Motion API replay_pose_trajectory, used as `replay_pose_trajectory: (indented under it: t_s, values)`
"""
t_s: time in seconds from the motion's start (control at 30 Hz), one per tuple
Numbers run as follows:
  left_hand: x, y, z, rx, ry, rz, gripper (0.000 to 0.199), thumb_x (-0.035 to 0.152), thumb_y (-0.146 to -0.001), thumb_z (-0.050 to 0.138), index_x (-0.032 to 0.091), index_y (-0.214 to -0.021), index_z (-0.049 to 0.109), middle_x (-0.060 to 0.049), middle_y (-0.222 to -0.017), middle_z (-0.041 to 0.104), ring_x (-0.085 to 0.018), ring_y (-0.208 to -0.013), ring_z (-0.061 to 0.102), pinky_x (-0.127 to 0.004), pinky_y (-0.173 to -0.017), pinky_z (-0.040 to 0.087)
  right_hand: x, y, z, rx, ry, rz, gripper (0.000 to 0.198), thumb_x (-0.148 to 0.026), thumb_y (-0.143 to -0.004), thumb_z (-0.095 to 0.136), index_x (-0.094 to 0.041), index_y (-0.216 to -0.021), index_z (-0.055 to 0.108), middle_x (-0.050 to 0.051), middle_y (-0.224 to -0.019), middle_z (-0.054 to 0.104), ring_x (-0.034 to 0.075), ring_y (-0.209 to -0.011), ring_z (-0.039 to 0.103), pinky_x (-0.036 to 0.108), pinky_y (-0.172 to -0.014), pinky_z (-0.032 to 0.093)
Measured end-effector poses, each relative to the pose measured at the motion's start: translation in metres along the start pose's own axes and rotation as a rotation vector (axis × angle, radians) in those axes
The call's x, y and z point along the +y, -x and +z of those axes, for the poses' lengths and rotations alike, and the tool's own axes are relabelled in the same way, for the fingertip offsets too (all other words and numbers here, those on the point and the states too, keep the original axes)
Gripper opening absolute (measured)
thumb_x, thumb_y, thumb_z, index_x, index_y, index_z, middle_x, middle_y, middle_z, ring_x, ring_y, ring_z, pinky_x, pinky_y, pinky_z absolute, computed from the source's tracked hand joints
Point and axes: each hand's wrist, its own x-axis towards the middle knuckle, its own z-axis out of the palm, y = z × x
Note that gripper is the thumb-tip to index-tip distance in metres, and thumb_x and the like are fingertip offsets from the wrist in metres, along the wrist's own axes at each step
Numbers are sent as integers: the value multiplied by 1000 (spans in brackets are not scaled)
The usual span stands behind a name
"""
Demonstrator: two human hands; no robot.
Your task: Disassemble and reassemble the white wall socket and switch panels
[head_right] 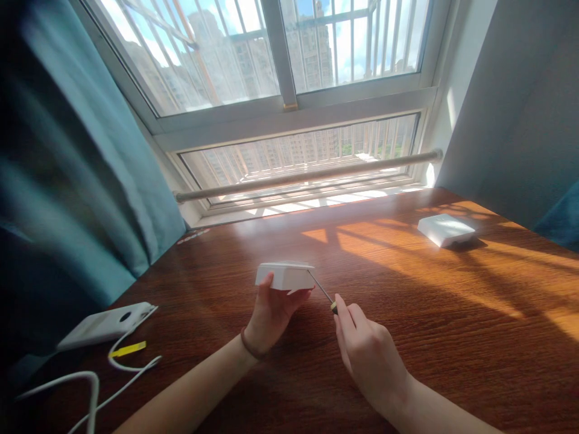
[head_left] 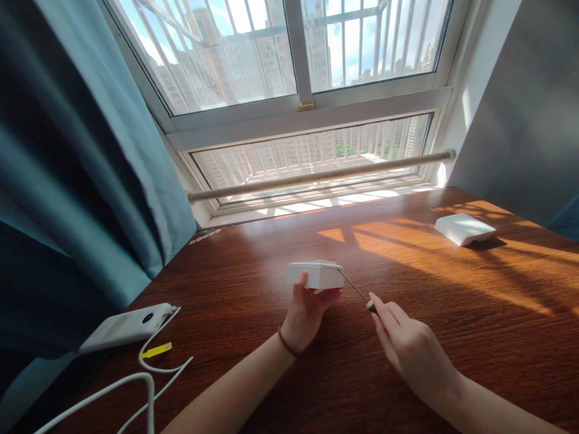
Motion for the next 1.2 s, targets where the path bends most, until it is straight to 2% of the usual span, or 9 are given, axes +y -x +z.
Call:
replay_pose_trajectory:
  t_s: [0.1,0.2,0.3,0.4,0.6,0.77,0.9,1.0,1.2]
  values:
    - [4,1,3,-10,22,50,40,34,-81,53,16,-117,50,-10,-103,65,-25,-92,62,-41,-83,48,-1,-10,-6,-129,-548,259,34,-33,-90,40,-11,-107,59,5,-73,58,13,-58,55,24,-49,43]
    - [10,1,6,-27,65,101,47,29,-79,55,21,-124,45,-8,-109,62,-23,-97,59,-38,-84,47,-7,-19,-13,-299,-1009,524,36,-43,-87,43,-12,-96,61,-3,-62,45,2,-37,30,18,-32,22]
    - [16,1,8,-49,73,133,50,35,-78,57,24,-125,44,-7,-112,61,-21,-95,59,-34,-80,46,-14,-23,-14,-324,-1220,591,36,-44,-85,46,-12,-90,60,-5,-60,40,0,-36,23,17,-32,14]
    - [21,2,8,-63,58,101,51,43,-77,55,22,-123,47,-8,-111,62,-23,-92,60,-34,-76,46,-17,-22,-10,-301,-1232,568,34,-45,-84,48,-12,-86,59,-5,-59,40,0,-37,25,16,-32,15]
    - [25,-1,5,-118,90,-34,49,45,-80,49,13,-116,51,-13,-109,62,-30,-100,58,-49,-92,39,-22,-13,-1,-238,-1165,539,35,-47,-84,48,-14,-77,55,-6,-58,39,2,-39,29,16,-33,20]
    - [3,7,1,-93,62,-90,44,42,-77,54,14,-111,53,-13,-105,64,-29,-97,60,-45,-88,42,-22,-18,7,-155,-1209,656,36,-50,-80,51,-14,-73,51,-7,-56,38,1,-37,25,16,-32,17]
    - [-22,24,5,-201,24,-190,51,27,-68,66,17,-116,51,-10,-108,64,-30,-104,57,-42,-91,42,-3,-26,-7,47,-1216,716,35,-49,-81,50,-15,-76,51,-7,-57,38,0,-36,21,16,-32,14]
    - [-17,22,8,-146,98,-133,47,42,-78,55,18,-118,48,-11,-110,63,-31,-103,57,-46,-88,43,7,-14,-31,163,-1066,651,34,-49,-80,52,-15,-81,54,-5,-58,40,3,-42,32,15,-36,23]
    - [10,1,5,-165,180,-190,48,52,-78,49,15,-107,55,-12,-105,64,-30,-96,61,-41,-84,46,-1,9,-55,-222,-680,484,35,-44,-84,47,-16,-65,56,-3,-51,45,7,-41,39,20,-39,29]
